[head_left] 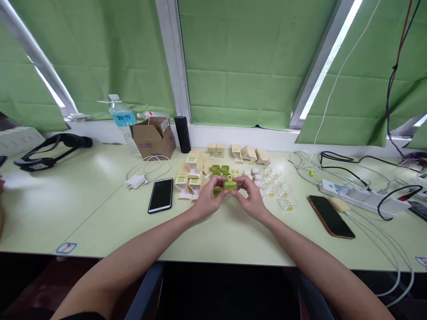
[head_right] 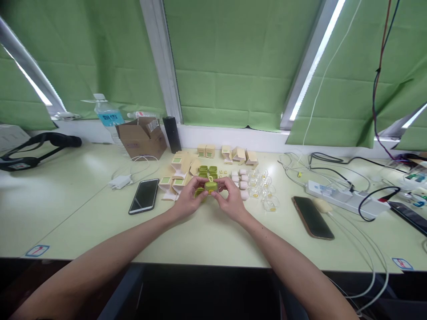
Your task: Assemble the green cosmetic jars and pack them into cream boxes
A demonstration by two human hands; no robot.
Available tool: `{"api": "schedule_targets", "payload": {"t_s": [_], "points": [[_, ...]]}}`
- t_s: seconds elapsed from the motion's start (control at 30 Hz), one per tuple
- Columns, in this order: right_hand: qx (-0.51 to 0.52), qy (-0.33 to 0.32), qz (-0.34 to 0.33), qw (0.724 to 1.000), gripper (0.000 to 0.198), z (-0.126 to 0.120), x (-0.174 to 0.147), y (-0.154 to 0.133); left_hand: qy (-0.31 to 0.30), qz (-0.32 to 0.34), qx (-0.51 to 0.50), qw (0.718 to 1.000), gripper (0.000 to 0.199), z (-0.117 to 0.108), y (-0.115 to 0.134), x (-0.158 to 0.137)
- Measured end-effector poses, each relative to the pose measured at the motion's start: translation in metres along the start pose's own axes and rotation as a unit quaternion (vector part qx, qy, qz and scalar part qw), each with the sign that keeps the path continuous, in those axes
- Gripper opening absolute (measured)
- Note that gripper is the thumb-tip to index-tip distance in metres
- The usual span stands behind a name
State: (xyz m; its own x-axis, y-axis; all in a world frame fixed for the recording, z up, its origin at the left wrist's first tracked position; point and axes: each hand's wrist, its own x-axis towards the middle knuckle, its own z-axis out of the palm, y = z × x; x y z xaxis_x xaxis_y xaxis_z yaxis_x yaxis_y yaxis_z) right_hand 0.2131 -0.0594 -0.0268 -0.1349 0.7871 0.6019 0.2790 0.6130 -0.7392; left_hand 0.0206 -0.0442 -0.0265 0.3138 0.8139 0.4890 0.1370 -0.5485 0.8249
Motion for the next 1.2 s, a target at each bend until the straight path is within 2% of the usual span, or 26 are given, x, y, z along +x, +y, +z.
{"api": "schedule_targets", "payload": {"t_s": [0.17,0.33,0.43,0.57,0.63,0.7,0.77,0.83,0.87,1.0,1.2], "points": [[-0.061,-0.041,0.01,0.997,0.028,-0.003,0.0,0.003,-0.056,-0.007,0.053,0.997,0.03,-0.003,0.003,-0.001],[-0.105,-0.065,-0.011,0.992,0.029,-0.01,0.002,-0.002,-0.048,-0.008,0.072,0.996,0.025,-0.002,0.006,-0.001],[-0.129,-0.034,-0.043,0.99,0.026,-0.021,0.007,-0.004,-0.061,0.003,0.114,0.992,0.025,-0.001,0.009,-0.003],[-0.219,0.04,-0.045,0.974,0.014,-0.039,0.027,0.006,-0.146,0.044,0.173,0.973,0.022,0.004,0.014,-0.008],[-0.284,0.023,-0.024,0.958,0.017,-0.047,0.043,0.014,-0.18,0.049,0.195,0.963,0.022,0.008,0.014,-0.011],[-0.355,-0.034,0.004,0.934,0.024,-0.051,0.063,0.023,-0.195,0.048,0.207,0.958,0.022,0.01,0.013,-0.014],[-0.435,-0.109,0.036,0.893,0.028,-0.051,0.084,0.031,-0.19,0.052,0.21,0.958,0.022,0.011,0.012,-0.015],[-0.512,-0.197,0.081,0.832,0.029,-0.048,0.103,0.039,-0.174,0.063,0.216,0.959,0.026,0.011,0.012,-0.015],[-0.522,-0.214,0.096,0.82,0.027,-0.045,0.111,0.042,-0.166,0.068,0.221,0.959,0.029,0.01,0.012,-0.015],[-0.535,-0.258,0.125,0.795,0.025,-0.032,0.134,0.057,-0.148,0.094,0.237,0.956,0.037,0.007,0.017,-0.013],[-0.558,-0.294,0.159,0.76,0.028,-0.014,0.154,0.075,-0.122,0.13,0.254,0.951,0.02,0.005,0.018,-0.01]]}}
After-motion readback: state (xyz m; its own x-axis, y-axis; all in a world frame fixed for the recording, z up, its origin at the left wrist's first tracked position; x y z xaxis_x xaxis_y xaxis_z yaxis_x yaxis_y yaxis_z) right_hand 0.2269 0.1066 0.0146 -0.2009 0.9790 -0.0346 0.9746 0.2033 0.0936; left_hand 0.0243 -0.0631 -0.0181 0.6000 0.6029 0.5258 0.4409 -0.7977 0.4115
